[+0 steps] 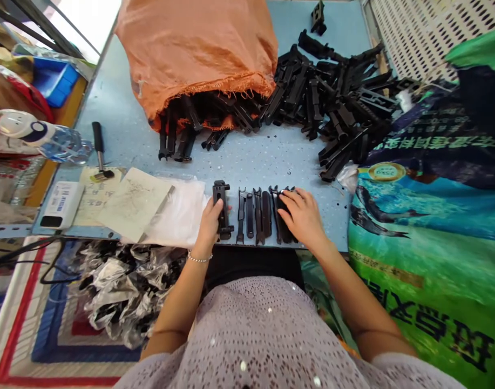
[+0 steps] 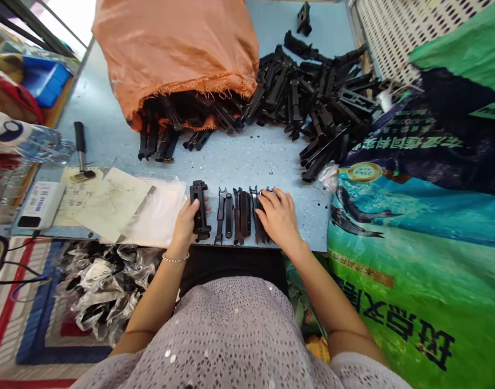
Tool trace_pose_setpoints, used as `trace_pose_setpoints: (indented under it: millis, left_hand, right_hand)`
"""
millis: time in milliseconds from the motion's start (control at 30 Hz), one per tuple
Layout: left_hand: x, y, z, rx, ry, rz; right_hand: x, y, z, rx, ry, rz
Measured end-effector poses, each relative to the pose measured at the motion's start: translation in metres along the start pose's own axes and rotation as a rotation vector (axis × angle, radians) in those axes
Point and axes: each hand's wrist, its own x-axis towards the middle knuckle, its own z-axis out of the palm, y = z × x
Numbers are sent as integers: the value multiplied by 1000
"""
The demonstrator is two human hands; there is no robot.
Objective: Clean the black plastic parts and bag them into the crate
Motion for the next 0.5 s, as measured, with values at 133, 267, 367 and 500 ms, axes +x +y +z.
trace_pose_setpoints:
  millis: [133, 267, 367, 500]
  left_hand:
    - [-31, 35, -3, -121, -299, -214]
    - [-62, 54, -24, 21, -540, -139]
    - [-69, 51, -69, 308, -55, 49]
    - [-57, 26, -130, 802, 687, 207]
  right_hand:
    - [24, -37, -21, 141, -78, -384]
    - [40, -61, -23, 266, -303, -717]
    - [41, -51, -15, 358, -363, -515]
    - [37, -51, 7, 717, -398, -60]
